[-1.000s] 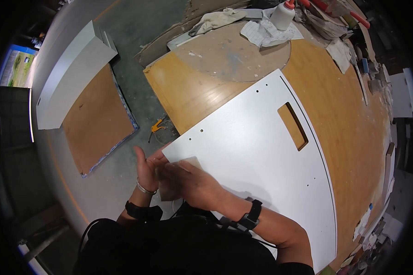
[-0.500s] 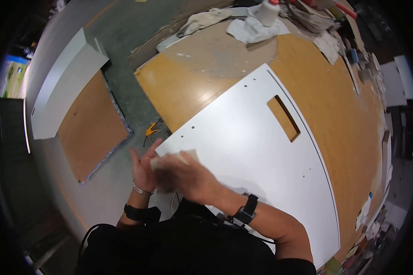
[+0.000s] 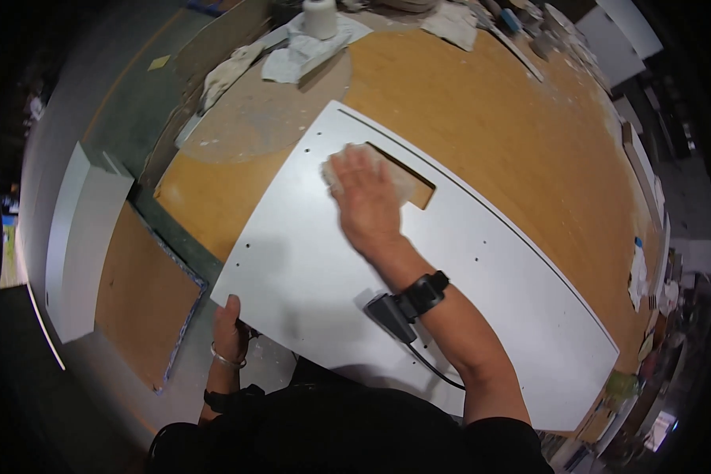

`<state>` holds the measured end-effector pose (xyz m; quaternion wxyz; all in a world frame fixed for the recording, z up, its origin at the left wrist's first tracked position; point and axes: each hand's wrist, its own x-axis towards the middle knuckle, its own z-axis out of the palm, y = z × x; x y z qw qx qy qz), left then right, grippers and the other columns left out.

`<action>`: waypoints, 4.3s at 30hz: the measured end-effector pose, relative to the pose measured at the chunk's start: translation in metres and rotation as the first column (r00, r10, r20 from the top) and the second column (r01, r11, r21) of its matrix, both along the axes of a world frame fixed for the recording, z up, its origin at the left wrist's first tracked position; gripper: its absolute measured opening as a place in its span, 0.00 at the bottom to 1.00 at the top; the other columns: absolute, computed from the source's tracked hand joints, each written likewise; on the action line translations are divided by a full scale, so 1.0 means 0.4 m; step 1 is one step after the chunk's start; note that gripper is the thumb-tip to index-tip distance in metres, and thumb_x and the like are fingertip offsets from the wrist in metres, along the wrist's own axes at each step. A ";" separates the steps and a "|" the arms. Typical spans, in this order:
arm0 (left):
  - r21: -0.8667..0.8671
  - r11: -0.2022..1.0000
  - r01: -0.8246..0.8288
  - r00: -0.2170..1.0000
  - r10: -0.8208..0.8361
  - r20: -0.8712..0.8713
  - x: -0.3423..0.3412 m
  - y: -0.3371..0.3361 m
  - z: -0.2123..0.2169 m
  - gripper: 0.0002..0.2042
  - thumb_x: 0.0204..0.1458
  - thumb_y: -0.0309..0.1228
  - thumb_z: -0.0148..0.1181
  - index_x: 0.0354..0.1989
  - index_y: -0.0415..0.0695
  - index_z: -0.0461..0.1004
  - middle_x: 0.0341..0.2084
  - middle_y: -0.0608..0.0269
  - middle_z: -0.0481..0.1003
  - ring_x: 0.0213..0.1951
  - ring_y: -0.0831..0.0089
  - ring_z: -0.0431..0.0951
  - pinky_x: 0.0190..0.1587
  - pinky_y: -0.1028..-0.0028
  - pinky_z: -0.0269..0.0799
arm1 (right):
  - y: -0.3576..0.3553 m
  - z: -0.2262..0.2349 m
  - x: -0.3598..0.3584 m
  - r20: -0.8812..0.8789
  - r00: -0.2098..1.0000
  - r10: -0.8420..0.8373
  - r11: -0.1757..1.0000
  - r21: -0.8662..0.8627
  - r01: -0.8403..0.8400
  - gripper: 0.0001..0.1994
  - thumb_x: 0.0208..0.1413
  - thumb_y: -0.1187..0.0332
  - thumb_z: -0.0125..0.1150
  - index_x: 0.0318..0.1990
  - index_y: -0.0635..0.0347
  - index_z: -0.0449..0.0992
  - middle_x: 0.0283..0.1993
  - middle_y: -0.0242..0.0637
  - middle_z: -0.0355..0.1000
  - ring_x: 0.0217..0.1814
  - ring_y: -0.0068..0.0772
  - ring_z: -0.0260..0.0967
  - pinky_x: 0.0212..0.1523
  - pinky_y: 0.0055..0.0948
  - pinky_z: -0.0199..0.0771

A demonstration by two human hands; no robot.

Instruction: The recorder cleans and scrapes adhesive residue from white furniture panels at a workshop table.

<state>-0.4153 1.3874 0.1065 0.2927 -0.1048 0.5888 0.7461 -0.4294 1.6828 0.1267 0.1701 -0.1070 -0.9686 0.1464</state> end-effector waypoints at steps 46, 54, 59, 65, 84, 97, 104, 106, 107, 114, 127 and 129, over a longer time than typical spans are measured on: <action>-0.577 0.814 -0.066 0.818 -0.287 -0.498 0.548 0.711 -0.026 0.30 0.54 0.50 0.46 0.44 0.26 0.67 0.40 0.49 0.72 0.37 0.63 0.74 0.39 0.68 0.72 | 0.661 0.094 2.154 -0.093 0.023 -0.995 0.058 -0.393 0.918 0.25 0.52 0.69 0.53 0.58 0.61 0.58 0.59 0.50 0.58 0.61 0.46 0.56 0.59 0.32 0.55; -0.673 0.738 -0.051 0.797 -0.376 -0.472 0.732 0.783 -0.035 0.31 0.54 0.51 0.45 0.45 0.26 0.67 0.40 0.49 0.72 0.37 0.63 0.74 0.40 0.68 0.72 | 0.584 -0.035 2.773 -0.184 -0.492 -0.851 -0.520 0.165 0.838 0.22 0.49 0.68 0.53 0.54 0.55 0.64 0.53 0.47 0.64 0.55 0.49 0.59 0.56 0.44 0.55; -0.704 0.706 -0.081 0.814 -0.360 -0.455 0.750 0.762 -0.049 0.32 0.54 0.52 0.44 0.45 0.26 0.66 0.40 0.49 0.72 0.38 0.63 0.74 0.40 0.67 0.72 | 0.552 -0.070 2.789 0.067 -0.440 -0.896 -0.424 0.171 0.889 0.17 0.49 0.68 0.54 0.50 0.55 0.68 0.43 0.49 0.66 0.49 0.47 0.63 0.49 0.45 0.59; -0.725 0.685 -0.080 0.866 -0.312 -0.390 0.749 0.697 -0.115 0.33 0.54 0.53 0.44 0.45 0.26 0.66 0.40 0.49 0.72 0.38 0.62 0.74 0.40 0.67 0.72 | 0.512 -0.029 2.702 -0.046 -0.332 -0.942 -0.283 -0.418 0.863 0.17 0.56 0.66 0.47 0.52 0.60 0.65 0.29 0.38 0.66 0.28 0.31 0.64 0.25 0.28 0.64; -0.227 0.847 0.481 0.853 -0.512 -0.101 0.403 0.148 -0.009 0.17 0.51 0.39 0.54 0.38 0.35 0.67 0.24 0.62 0.70 0.23 0.75 0.71 0.28 0.74 0.72 | 0.119 0.272 0.887 -0.148 0.958 -0.247 -0.237 -0.949 -0.208 0.24 0.62 0.65 0.41 0.64 0.55 0.48 0.31 0.33 0.65 0.26 0.19 0.58 0.26 0.21 0.65; 0.123 0.918 0.378 0.827 -0.276 -0.490 0.207 0.112 -0.069 0.12 0.51 0.33 0.54 0.39 0.36 0.69 0.33 0.58 0.73 0.36 0.69 0.74 0.40 0.71 0.69 | -0.392 0.255 0.256 0.337 0.826 0.452 0.818 -0.526 -0.233 0.20 0.52 0.72 0.55 0.54 0.45 0.68 0.30 0.35 0.65 0.30 0.31 0.65 0.33 0.26 0.66; 0.218 0.820 0.529 0.840 -0.470 -0.271 0.216 0.095 -0.075 0.12 0.51 0.36 0.55 0.37 0.39 0.70 0.29 0.59 0.73 0.36 0.67 0.74 0.40 0.69 0.69 | -0.437 0.181 0.130 0.386 0.774 0.502 0.860 -0.320 -0.398 0.21 0.52 0.68 0.55 0.55 0.41 0.66 0.29 0.35 0.64 0.26 0.39 0.66 0.27 0.34 0.69; 0.282 0.868 0.408 0.883 -0.298 -0.362 0.233 0.110 -0.089 0.12 0.51 0.36 0.56 0.37 0.39 0.71 0.28 0.59 0.74 0.35 0.69 0.74 0.38 0.70 0.69 | -0.443 0.178 0.115 0.396 0.763 0.511 0.856 -0.313 -0.411 0.21 0.52 0.68 0.55 0.54 0.41 0.66 0.29 0.35 0.64 0.26 0.38 0.66 0.26 0.34 0.68; 0.282 0.871 0.402 0.894 -0.306 -0.327 0.240 0.114 -0.097 0.12 0.51 0.36 0.56 0.37 0.39 0.71 0.28 0.59 0.74 0.34 0.70 0.74 0.37 0.71 0.69 | -0.445 0.179 0.109 0.404 0.761 0.507 0.860 -0.295 -0.416 0.21 0.52 0.68 0.55 0.54 0.41 0.66 0.28 0.34 0.64 0.26 0.38 0.66 0.26 0.34 0.68; 0.395 0.841 0.369 0.930 -0.329 -0.166 0.239 0.116 -0.082 0.12 0.50 0.35 0.56 0.37 0.38 0.72 0.29 0.58 0.75 0.33 0.72 0.74 0.36 0.72 0.68 | -0.449 0.179 0.080 0.424 0.770 0.477 0.878 -0.207 -0.431 0.21 0.51 0.70 0.55 0.54 0.40 0.67 0.27 0.33 0.64 0.26 0.36 0.66 0.25 0.33 0.67; 0.453 0.792 0.409 0.913 -0.355 -0.203 0.215 0.101 -0.049 0.19 0.51 0.32 0.55 0.49 0.38 0.63 0.45 0.57 0.69 0.48 0.70 0.68 0.49 0.70 0.65 | -0.449 0.157 0.073 0.424 0.748 0.510 0.859 -0.207 -0.469 0.21 0.49 0.72 0.56 0.52 0.42 0.69 0.27 0.33 0.64 0.26 0.36 0.66 0.26 0.32 0.67; 0.456 0.790 0.410 0.912 -0.349 -0.216 0.217 0.103 -0.057 0.18 0.51 0.32 0.56 0.49 0.38 0.63 0.44 0.58 0.69 0.48 0.70 0.68 0.49 0.70 0.65 | -0.455 0.162 0.076 0.392 0.773 0.498 0.867 -0.254 -0.430 0.22 0.48 0.73 0.56 0.52 0.42 0.70 0.27 0.33 0.64 0.26 0.35 0.66 0.26 0.31 0.68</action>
